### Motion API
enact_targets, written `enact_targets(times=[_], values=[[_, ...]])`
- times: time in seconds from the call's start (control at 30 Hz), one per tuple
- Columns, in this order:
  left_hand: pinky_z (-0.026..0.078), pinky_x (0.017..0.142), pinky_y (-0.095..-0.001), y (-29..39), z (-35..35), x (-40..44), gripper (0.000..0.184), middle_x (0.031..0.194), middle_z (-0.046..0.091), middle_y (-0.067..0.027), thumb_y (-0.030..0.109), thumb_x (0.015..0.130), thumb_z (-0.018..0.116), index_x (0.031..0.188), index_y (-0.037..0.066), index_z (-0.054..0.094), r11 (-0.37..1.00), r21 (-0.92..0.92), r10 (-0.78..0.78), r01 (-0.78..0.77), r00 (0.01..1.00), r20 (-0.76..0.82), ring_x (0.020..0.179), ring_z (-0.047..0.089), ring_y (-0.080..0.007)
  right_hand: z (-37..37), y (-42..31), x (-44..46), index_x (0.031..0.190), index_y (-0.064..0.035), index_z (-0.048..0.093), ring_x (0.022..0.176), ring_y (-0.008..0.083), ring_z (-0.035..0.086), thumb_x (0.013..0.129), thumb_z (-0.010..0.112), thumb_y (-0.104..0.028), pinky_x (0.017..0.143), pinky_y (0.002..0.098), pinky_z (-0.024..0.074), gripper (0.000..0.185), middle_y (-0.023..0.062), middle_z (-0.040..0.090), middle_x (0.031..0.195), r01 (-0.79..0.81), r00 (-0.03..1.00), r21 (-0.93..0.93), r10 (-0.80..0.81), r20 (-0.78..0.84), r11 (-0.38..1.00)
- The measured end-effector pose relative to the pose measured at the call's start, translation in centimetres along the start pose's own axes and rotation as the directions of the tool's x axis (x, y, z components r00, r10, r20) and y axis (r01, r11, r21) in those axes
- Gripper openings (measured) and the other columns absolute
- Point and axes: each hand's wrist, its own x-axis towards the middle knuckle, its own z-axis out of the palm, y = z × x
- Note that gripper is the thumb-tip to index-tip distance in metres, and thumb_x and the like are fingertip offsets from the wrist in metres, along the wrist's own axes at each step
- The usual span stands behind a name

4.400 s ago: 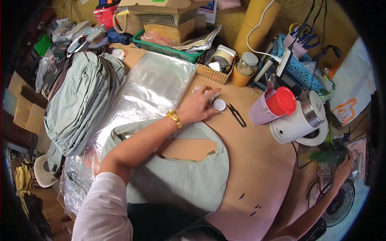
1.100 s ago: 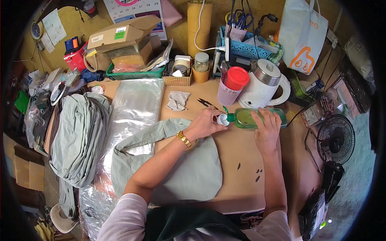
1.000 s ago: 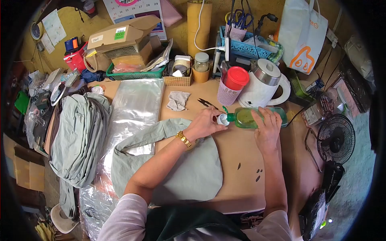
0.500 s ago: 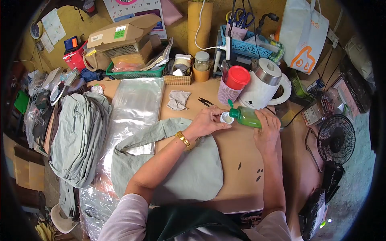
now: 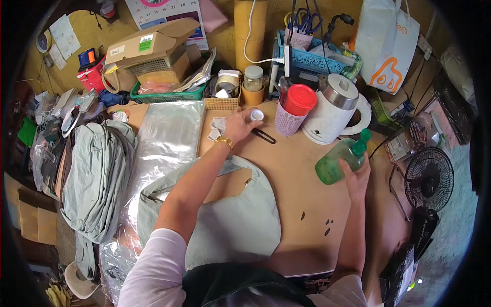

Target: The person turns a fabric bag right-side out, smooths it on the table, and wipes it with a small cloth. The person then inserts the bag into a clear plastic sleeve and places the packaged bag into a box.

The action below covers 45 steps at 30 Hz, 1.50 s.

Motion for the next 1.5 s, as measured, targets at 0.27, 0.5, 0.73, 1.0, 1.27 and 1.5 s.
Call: enact_targets(times=[0.27, 0.5, 0.73, 1.0, 1.27, 1.5], values=[[0.045, 0.095, -0.0452, -0.4, -0.1, -0.5, 0.065, 0.117, 0.059, -0.0177, 0.045, 0.075, 0.077, 0.128, 0.011, 0.060, 0.987, 0.097, -0.130, 0.130, 0.991, 0.001, 0.110, 0.057, -0.0369, -2.4, -1.2, 1.8, 0.139, -0.0027, 0.038, 0.109, 0.0190, 0.055, 0.078, 0.069, 0.005, 0.095, 0.0308, 0.0439, 0.069, 0.0114, 0.054, 0.122, 0.273, 0.961, -0.140, -0.264, 0.082, 0.952], [0.042, 0.097, -0.0454, 6.0, -10.7, -11.1, 0.051, 0.121, 0.057, -0.0181, 0.032, 0.081, 0.072, 0.123, 0.006, 0.058, 0.974, -0.087, 0.219, -0.208, 0.965, 0.143, 0.114, 0.053, -0.0366, -12.1, 1.4, 6.7, 0.140, -0.0051, 0.038, 0.116, 0.0199, 0.051, 0.081, 0.064, 0.006, 0.099, 0.0311, 0.0410, 0.065, 0.0109, 0.047, 0.131, 0.305, 0.933, -0.363, -0.353, -0.074, 0.881], [0.027, 0.108, -0.0520, 7.1, -9.7, -20.9, 0.056, 0.133, 0.050, -0.0151, 0.036, 0.086, 0.065, 0.131, 0.007, 0.049, 0.996, 0.052, 0.059, -0.067, 0.988, 0.142, 0.127, 0.044, -0.0329, -16.3, 7.3, 18.8, 0.135, -0.0074, 0.036, 0.101, 0.0242, 0.058, 0.082, 0.073, -0.008, 0.076, 0.0325, 0.0545, 0.064, 0.0162, 0.049, 0.127, 0.171, 0.808, -0.336, -0.327, -0.489, 0.926], [0.025, 0.110, -0.0523, 6.9, -9.7, -20.5, 0.054, 0.130, 0.051, -0.0146, 0.037, 0.089, 0.060, 0.131, 0.005, 0.048, 0.999, 0.015, 0.037, -0.040, 0.981, 0.192, 0.127, 0.044, -0.0314, -7.6, 16.9, 28.4, 0.131, 0.0035, 0.037, 0.104, 0.0267, 0.059, 0.079, 0.074, -0.006, 0.084, 0.0396, 0.0522, 0.065, 0.0210, 0.057, 0.115, -0.058, 0.645, 0.196, 0.186, -0.741, 0.979], [0.027, 0.108, -0.0521, 7.0, -9.7, -20.1, 0.054, 0.128, 0.052, -0.0144, 0.036, 0.088, 0.061, 0.130, 0.004, 0.048, 1.000, -0.012, 0.016, -0.014, 0.978, 0.210, 0.125, 0.046, -0.0318, -6.0, 23.4, 31.6, 0.121, 0.0027, 0.047, 0.100, 0.0252, 0.060, 0.082, 0.070, -0.005, 0.083, 0.0378, 0.0527, 0.046, 0.0184, 0.060, 0.108, -0.020, 0.842, 0.459, 0.263, -0.471, 0.888], [0.028, 0.107, -0.0522, 6.9, -9.7, -20.1, 0.053, 0.128, 0.052, -0.0142, 0.034, 0.087, 0.062, 0.130, 0.006, 0.048, 1.000, -0.005, 0.027, -0.026, 0.976, 0.216, 0.125, 0.046, -0.0325, -8.4, 25.8, 32.5, 0.112, 0.0020, 0.056, 0.097, 0.0240, 0.062, 0.084, 0.066, -0.005, 0.082, 0.0362, 0.0531, 0.031, 0.0162, 0.063, 0.102, 0.010, 0.932, 0.569, 0.199, -0.304, 0.822]])
